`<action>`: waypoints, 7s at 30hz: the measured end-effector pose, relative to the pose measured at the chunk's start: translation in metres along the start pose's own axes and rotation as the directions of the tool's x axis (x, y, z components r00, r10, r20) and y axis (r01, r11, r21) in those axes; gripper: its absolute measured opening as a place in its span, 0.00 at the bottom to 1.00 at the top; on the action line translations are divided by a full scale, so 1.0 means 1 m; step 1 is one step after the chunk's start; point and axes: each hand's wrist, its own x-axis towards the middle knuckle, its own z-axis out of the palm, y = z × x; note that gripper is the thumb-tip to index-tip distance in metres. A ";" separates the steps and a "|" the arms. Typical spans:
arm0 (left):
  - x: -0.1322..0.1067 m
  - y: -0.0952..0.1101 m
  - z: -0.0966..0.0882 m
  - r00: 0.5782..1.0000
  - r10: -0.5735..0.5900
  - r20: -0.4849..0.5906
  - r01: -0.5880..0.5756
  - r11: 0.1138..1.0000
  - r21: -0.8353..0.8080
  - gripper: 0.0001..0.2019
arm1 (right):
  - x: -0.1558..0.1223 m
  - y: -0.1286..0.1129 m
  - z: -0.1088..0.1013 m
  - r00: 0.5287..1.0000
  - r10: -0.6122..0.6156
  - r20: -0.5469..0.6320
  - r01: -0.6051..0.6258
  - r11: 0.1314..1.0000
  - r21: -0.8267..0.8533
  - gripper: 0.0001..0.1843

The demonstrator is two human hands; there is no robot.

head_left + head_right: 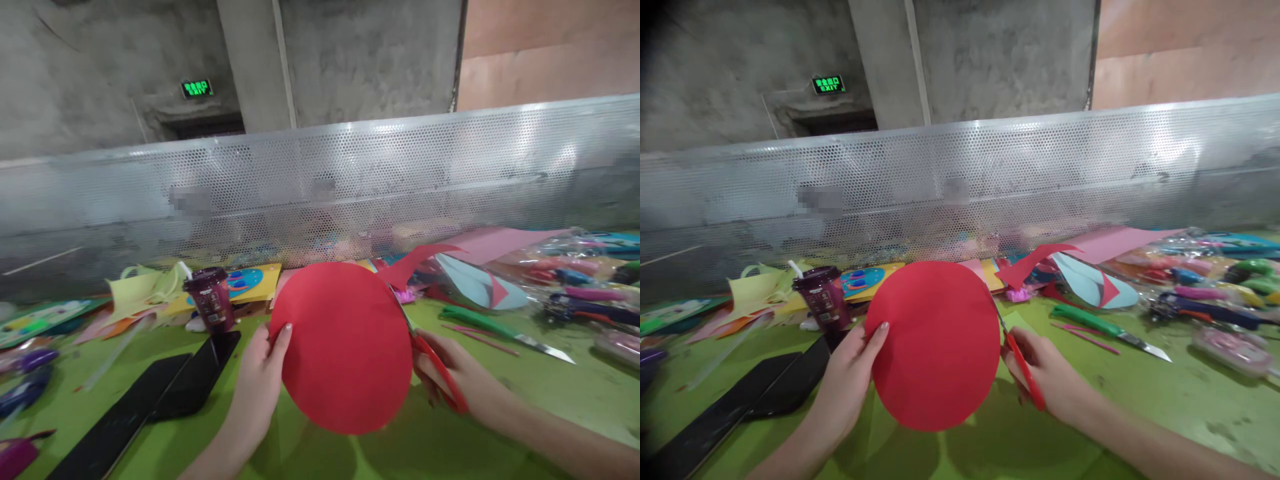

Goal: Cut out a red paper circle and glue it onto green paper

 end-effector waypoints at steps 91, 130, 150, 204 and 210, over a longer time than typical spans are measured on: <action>-0.002 0.009 0.000 0.999 0.035 -0.017 -0.035 0.999 0.009 0.15 | -0.003 0.002 -0.002 0.996 -0.081 0.046 0.081 0.997 -0.012 0.12; 0.002 0.005 -0.002 0.992 0.114 -0.056 -0.112 0.993 0.035 0.14 | -0.001 0.003 -0.001 0.995 -0.068 0.078 0.081 0.981 -0.177 0.12; 0.005 0.002 -0.004 0.993 0.117 -0.017 -0.116 0.992 0.041 0.14 | -0.001 -0.003 -0.005 0.996 -0.079 0.047 0.085 0.985 -0.148 0.13; 0.006 0.003 -0.004 0.990 0.140 -0.020 -0.139 0.989 0.042 0.15 | -0.002 -0.007 -0.005 0.997 -0.055 0.052 0.065 0.970 -0.232 0.14; 0.005 0.005 -0.005 0.991 0.131 -0.008 -0.130 0.989 0.069 0.15 | -0.001 -0.005 -0.005 0.997 -0.069 0.025 0.073 0.962 -0.263 0.15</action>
